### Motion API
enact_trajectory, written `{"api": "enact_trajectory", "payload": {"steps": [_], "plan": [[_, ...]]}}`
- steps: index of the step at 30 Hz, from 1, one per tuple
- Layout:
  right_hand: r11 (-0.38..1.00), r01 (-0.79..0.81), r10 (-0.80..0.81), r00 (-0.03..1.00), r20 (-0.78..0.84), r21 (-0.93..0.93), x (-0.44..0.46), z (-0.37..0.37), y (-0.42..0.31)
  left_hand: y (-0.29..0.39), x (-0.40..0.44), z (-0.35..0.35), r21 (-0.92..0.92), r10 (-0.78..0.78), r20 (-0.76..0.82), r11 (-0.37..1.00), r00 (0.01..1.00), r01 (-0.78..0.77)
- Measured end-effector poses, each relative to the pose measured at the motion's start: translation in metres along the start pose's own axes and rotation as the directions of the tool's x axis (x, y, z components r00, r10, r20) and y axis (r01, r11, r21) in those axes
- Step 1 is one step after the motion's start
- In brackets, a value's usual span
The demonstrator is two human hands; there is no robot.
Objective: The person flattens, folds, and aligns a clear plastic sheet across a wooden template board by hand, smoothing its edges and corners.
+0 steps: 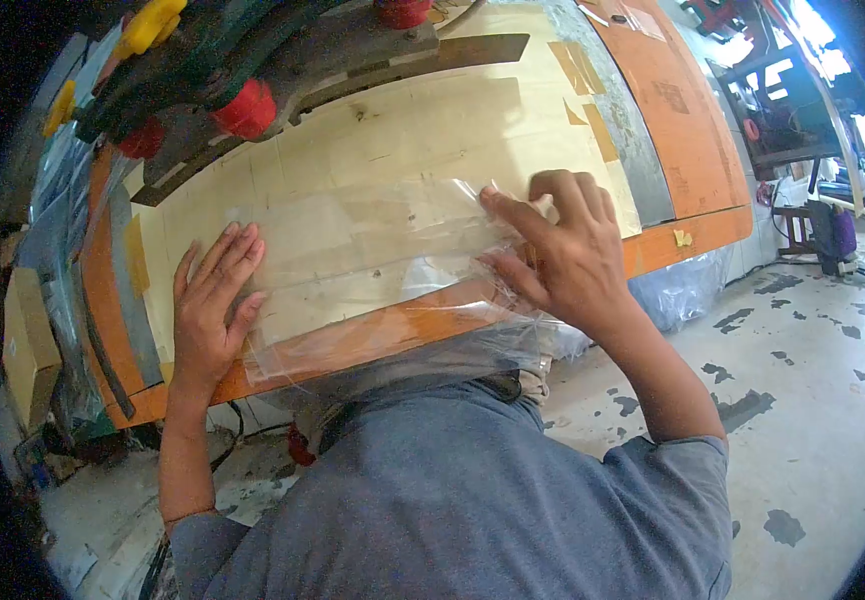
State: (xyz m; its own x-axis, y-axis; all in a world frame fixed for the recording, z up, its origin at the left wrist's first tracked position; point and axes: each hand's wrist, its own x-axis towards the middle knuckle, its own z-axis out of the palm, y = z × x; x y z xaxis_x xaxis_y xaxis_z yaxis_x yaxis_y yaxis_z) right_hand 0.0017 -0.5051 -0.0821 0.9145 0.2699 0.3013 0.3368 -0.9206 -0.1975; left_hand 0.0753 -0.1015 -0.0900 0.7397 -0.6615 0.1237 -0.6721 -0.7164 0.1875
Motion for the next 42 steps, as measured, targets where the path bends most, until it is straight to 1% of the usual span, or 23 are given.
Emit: {"api": "enact_trajectory", "payload": {"steps": [1, 2, 3, 4, 6, 9, 10, 12, 14, 15, 17, 18, 20, 22, 26, 28, 29, 32, 35, 37, 40, 42], "plan": [[0.999, -0.041, 0.042, 0.998, 0.051, -0.016, -0.001, -0.003, -0.001, 0.000, -0.002, -0.002, 0.003, -0.006, 0.002, 1.000, 1.000, 0.006], [0.999, -0.037, 0.038, 0.998, 0.053, -0.012, -0.002, -0.003, -0.001, 0.000, -0.003, -0.004, 0.016, -0.011, 0.037, 1.000, 0.999, 0.010], [0.997, -0.081, 0.080, 0.992, 0.096, 0.008, -0.003, -0.002, -0.002, 0.001, -0.004, -0.005, 0.027, -0.015, 0.072, 1.000, 0.997, 0.013], [0.992, -0.127, 0.122, 0.983, 0.140, 0.025, -0.004, -0.002, -0.002, 0.001, -0.004, -0.005, 0.027, -0.018, 0.072, 0.999, 0.997, 0.016], [0.993, -0.119, 0.115, 0.984, 0.136, 0.024, -0.004, -0.002, 0.000, 0.002, -0.005, -0.006, -0.012, -0.023, 0.084, 1.000, 0.996, 0.024], [0.995, -0.095, 0.091, 0.989, 0.115, 0.033, 0.005, 0.000, 0.007, 0.001, -0.004, -0.003, 0.013, -0.035, 0.083, 0.999, 0.996, 0.034], [0.996, -0.088, 0.084, 0.991, 0.101, 0.036, 0.012, 0.001, 0.010, 0.000, -0.002, -0.002, 0.029, -0.065, 0.082, 0.998, 0.995, 0.063], [0.996, -0.092, 0.090, 0.991, 0.097, 0.015, 0.026, 0.003, 0.013, -0.002, 0.004, 0.003, 0.031, -0.035, -0.020, 0.999, 0.999, 0.036], [0.994, -0.090, 0.085, 0.993, 0.079, 0.060, 0.040, 0.010, 0.025, -0.007, 0.011, 0.008, 0.065, -0.068, -0.041, 0.995, 0.997, 0.071], [0.996, -0.062, 0.056, 0.995, 0.080, 0.069, 0.048, 0.013, 0.031, -0.010, 0.015, 0.010, 0.075, -0.056, -0.071, 0.995, 0.996, 0.061], [0.994, -0.065, 0.059, 0.996, 0.063, 0.084, 0.062, 0.021, 0.042, -0.019, 0.022, 0.018, 0.120, -0.030, -0.132, 0.992, 0.991, 0.046], [0.995, -0.044, 0.038, 0.997, 0.063, 0.089, 0.069, 0.027, 0.051, -0.022, 0.025, 0.020, 0.125, -0.047, -0.140, 0.990, 0.989, 0.065], [0.998, 0.015, -0.017, 1.000, 0.022, 0.065, 0.079, 0.039, 0.070, -0.027, 0.028, 0.023, 0.077, -0.062, -0.101, 0.995, 0.993, 0.070], [0.995, 0.028, -0.028, 1.000, -0.001, 0.091, 0.085, 0.042, 0.078, -0.028, 0.030, 0.026, 0.064, -0.067, -0.118, 0.995, 0.991, 0.075], [0.989, -0.024, 0.017, 0.999, 0.048, 0.143, 0.086, 0.042, 0.079, -0.027, 0.030, 0.028, 0.015, -0.074, -0.157, 0.997, 0.985, 0.077], [0.975, -0.061, 0.057, 0.998, 0.024, 0.211, 0.084, 0.043, 0.078, -0.026, 0.029, 0.027, 0.041, -0.082, -0.164, 0.995, 0.983, 0.090], [0.975, -0.063, 0.057, 0.998, 0.031, 0.214, 0.084, 0.043, 0.077, -0.025, 0.029, 0.026, 0.073, -0.084, -0.174, 0.992, 0.981, 0.098], [0.978, -0.107, 0.098, 0.994, 0.057, 0.181, 0.086, 0.038, 0.075, -0.025, 0.029, 0.027, 0.059, -0.100, -0.202, 0.992, 0.974, 0.114], [0.970, -0.127, 0.114, 0.991, 0.072, 0.207, 0.086, 0.037, 0.072, -0.022, 0.030, 0.025, 0.107, -0.122, -0.201, 0.984, 0.972, 0.146], [0.953, -0.178, 0.164, 0.983, 0.077, 0.245, 0.085, 0.038, 0.071, -0.020, 0.031, 0.023, 0.099, -0.136, -0.206, 0.982, 0.969, 0.158], [0.938, -0.185, 0.171, 0.982, 0.074, 0.293, 0.085, 0.037, 0.070, -0.020, 0.031, 0.023, 0.088, -0.166, -0.216, 0.978, 0.962, 0.188], [0.939, -0.190, 0.175, 0.981, 0.078, 0.286, 0.086, 0.035, 0.068, -0.020, 0.030, 0.023, 0.085, -0.179, -0.217, 0.976, 0.960, 0.201]]}}
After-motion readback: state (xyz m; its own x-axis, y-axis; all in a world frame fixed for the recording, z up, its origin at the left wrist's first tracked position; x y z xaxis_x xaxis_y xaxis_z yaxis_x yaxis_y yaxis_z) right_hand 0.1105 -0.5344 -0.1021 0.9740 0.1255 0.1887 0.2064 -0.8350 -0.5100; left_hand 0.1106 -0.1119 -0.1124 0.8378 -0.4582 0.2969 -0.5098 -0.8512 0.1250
